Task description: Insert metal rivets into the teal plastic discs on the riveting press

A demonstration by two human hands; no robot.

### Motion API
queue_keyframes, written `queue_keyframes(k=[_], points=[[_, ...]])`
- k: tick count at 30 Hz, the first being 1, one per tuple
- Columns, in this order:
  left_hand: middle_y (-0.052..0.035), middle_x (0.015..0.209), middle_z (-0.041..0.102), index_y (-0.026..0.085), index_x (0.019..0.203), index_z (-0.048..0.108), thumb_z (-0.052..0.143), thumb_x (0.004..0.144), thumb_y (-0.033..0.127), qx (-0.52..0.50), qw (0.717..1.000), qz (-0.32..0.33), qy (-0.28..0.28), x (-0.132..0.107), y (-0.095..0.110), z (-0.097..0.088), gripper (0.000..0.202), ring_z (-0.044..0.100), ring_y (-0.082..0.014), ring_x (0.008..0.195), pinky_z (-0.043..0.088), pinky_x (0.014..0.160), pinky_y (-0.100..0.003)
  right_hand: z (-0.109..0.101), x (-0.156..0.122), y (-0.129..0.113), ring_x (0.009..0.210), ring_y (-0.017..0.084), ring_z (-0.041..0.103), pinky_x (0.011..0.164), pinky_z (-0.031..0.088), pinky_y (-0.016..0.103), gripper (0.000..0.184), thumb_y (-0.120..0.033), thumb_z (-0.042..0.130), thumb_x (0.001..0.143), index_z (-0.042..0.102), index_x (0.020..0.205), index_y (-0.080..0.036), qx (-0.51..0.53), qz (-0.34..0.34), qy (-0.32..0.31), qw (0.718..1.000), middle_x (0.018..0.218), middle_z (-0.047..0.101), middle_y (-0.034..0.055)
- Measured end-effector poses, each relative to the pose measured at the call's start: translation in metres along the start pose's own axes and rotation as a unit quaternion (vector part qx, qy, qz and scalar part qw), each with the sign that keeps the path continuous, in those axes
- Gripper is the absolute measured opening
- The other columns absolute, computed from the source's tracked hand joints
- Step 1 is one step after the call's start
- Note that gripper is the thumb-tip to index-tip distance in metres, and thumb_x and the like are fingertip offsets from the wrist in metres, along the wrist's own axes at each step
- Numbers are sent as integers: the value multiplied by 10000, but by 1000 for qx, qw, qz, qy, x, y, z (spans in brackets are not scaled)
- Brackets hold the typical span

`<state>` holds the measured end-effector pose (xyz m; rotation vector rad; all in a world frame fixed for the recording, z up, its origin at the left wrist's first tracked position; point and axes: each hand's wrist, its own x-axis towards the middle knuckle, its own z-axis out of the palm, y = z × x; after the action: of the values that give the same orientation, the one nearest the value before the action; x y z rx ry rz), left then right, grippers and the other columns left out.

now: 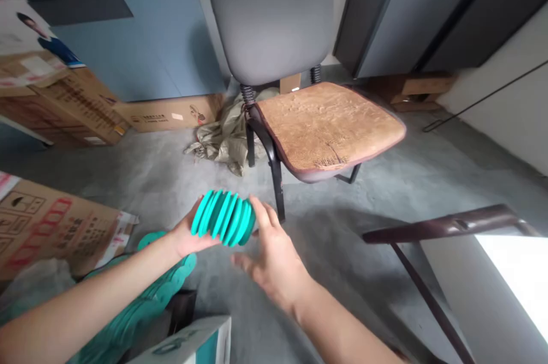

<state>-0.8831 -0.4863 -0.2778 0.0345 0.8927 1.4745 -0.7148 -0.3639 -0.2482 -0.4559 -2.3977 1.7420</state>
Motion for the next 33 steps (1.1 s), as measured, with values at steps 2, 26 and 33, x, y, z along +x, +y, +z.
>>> queue_keyframes(k=[2,26,33], points=[[-77,890,687,143,967,619,632,676,531,-35,999,-32,-26,5,-13,11,485,604,-234,876,448,785,-361,1,-12,4,822,159,564,748,507,342,687,-255,584,733,237,1326,-257,40,25,46,998,1233,419,81],[-75,872,699,132,1003,635,655,612,584,-27,995,-86,-47,3,-35,11,598,632,-215,794,489,726,-338,-17,-31,17,787,190,569,681,474,323,412,-194,525,700,418,1098,-199,134,104,113,979,909,576,33],[-96,866,689,110,963,638,688,533,613,18,994,-108,-18,5,-50,19,664,607,-264,868,458,767,-379,-19,-34,7,798,187,523,738,434,322,154,-170,448,694,526,823,-200,76,77,107,988,850,536,27]])
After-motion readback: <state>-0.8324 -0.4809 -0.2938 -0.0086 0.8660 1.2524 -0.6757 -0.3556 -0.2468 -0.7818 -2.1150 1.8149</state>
